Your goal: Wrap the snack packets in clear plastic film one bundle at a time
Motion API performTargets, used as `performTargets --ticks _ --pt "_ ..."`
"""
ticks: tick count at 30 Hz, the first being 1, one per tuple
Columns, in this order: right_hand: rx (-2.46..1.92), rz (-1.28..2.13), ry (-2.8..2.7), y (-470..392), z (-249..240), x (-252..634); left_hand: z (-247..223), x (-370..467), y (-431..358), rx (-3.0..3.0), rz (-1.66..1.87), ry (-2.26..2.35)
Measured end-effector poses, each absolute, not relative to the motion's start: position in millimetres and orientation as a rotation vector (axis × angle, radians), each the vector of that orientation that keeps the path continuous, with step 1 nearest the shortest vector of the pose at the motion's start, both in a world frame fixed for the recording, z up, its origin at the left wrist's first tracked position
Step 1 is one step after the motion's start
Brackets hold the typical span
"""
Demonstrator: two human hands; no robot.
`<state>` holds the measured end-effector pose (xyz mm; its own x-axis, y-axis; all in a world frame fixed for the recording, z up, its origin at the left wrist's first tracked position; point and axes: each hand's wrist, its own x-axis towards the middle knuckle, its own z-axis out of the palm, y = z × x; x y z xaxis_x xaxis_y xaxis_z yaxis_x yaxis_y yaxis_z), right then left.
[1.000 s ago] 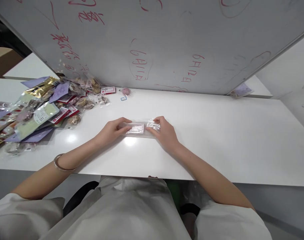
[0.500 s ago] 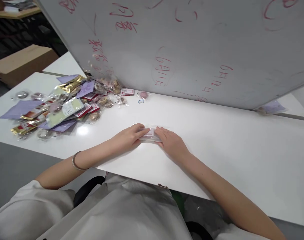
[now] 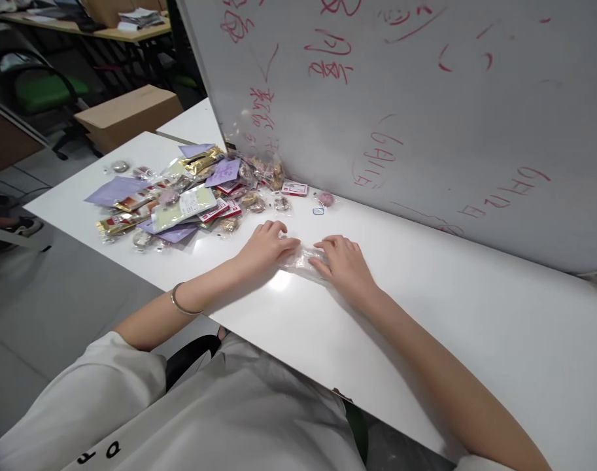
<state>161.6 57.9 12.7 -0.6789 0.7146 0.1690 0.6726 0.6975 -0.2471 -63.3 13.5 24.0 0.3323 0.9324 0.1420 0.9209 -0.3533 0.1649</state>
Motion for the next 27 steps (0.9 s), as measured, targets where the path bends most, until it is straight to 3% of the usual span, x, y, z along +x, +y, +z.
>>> performTargets --ticks 4,12,21,27 --pt "-0.924 0.035 -2.803 39.6 6.3 151.6 16.4 -45.6 -1.2 2.703 0.193 1.842" --pt "-1.075 -0.049 -2.833 38.2 -3.7 145.0 12.0 -32.4 -18.6 2.674 -0.016 1.799" --pt "-1.182 -0.188 -2.651 39.1 -4.9 138.4 12.3 -21.6 -6.0 2.379 0.05 2.024" --pt "-1.285 -0.088 -2.48 39.4 -7.6 141.9 6.9 -28.8 -2.8 2.201 0.443 1.996"
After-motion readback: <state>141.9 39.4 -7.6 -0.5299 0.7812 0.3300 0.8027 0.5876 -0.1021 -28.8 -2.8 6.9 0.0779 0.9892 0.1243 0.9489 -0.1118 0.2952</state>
